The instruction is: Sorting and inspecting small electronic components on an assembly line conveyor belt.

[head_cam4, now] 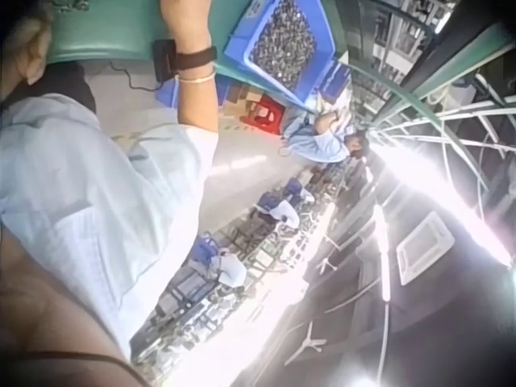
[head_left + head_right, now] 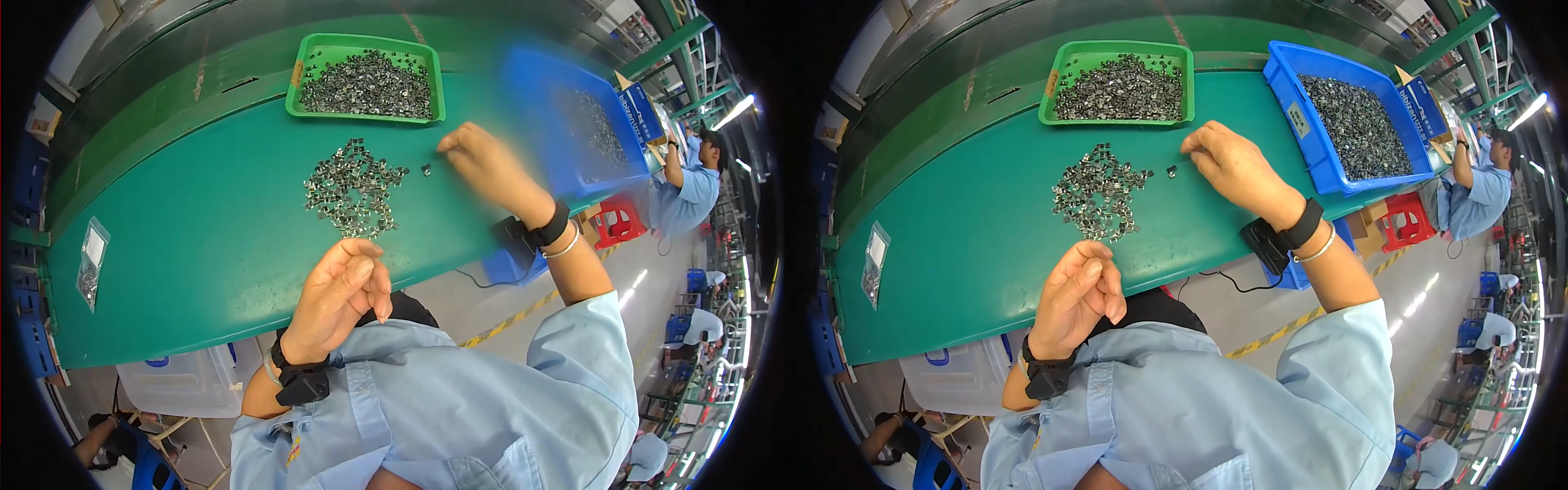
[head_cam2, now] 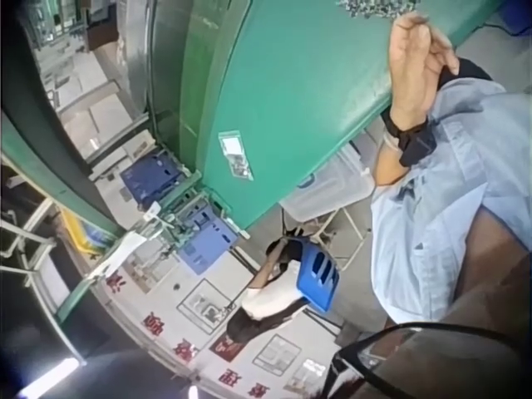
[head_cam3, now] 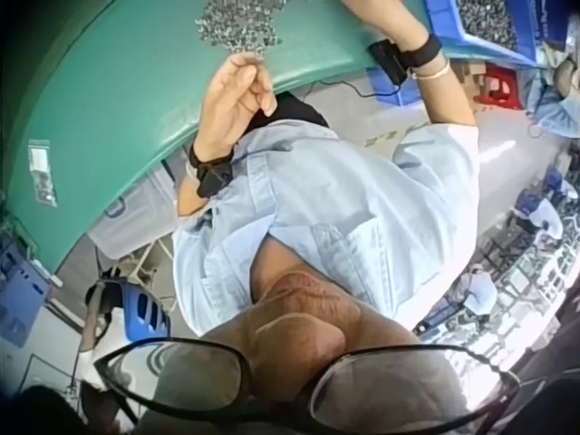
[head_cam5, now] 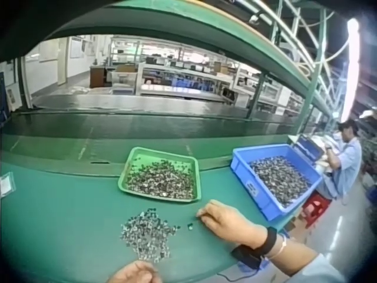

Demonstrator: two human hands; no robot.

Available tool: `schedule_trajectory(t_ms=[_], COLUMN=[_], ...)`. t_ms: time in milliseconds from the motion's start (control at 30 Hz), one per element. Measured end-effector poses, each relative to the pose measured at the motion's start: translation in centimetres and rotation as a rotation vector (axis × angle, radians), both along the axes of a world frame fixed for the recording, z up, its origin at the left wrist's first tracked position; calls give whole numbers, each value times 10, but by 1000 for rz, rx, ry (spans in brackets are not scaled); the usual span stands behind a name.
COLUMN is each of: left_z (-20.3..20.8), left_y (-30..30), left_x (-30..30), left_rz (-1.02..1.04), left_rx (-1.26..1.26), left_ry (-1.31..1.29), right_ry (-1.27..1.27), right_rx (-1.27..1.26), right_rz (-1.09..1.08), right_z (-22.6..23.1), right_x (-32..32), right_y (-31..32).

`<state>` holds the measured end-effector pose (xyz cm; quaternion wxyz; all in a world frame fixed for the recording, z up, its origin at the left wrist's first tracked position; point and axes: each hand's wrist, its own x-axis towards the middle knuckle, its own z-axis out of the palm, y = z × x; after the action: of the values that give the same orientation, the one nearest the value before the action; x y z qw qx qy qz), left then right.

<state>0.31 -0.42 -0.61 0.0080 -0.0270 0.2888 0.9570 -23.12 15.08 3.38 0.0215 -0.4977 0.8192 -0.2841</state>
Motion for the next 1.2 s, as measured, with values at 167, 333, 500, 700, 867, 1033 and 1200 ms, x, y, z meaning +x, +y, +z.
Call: schedule_trajectory(t_ms=[167,333,500,700,867,1033,1200], left_z=[0,0,1,1,0,-1,-1], left_y=[2,4,5,6,7,6,6], left_x=[1,1,1,2,2,1,1], left_rz=[-5,16,28,19,38,21,16], left_rx=[-2,-17,-43,-56,-65,-39,-46], left_ry=[8,9,2,-4,-10,15,13], right_ry=[-10,-66,-150,56,-133,-148,-113], right_rx=[61,29,-47,81,-55,-20,53], right_rz=[50,42,-29,35,-103,-119,-101], right_z=[-4,-4,0,3,6,-3,-7], right_x=[4,5,14,7,7,4,-2], right_y=[-5,-4,-1,2,5,9,6])
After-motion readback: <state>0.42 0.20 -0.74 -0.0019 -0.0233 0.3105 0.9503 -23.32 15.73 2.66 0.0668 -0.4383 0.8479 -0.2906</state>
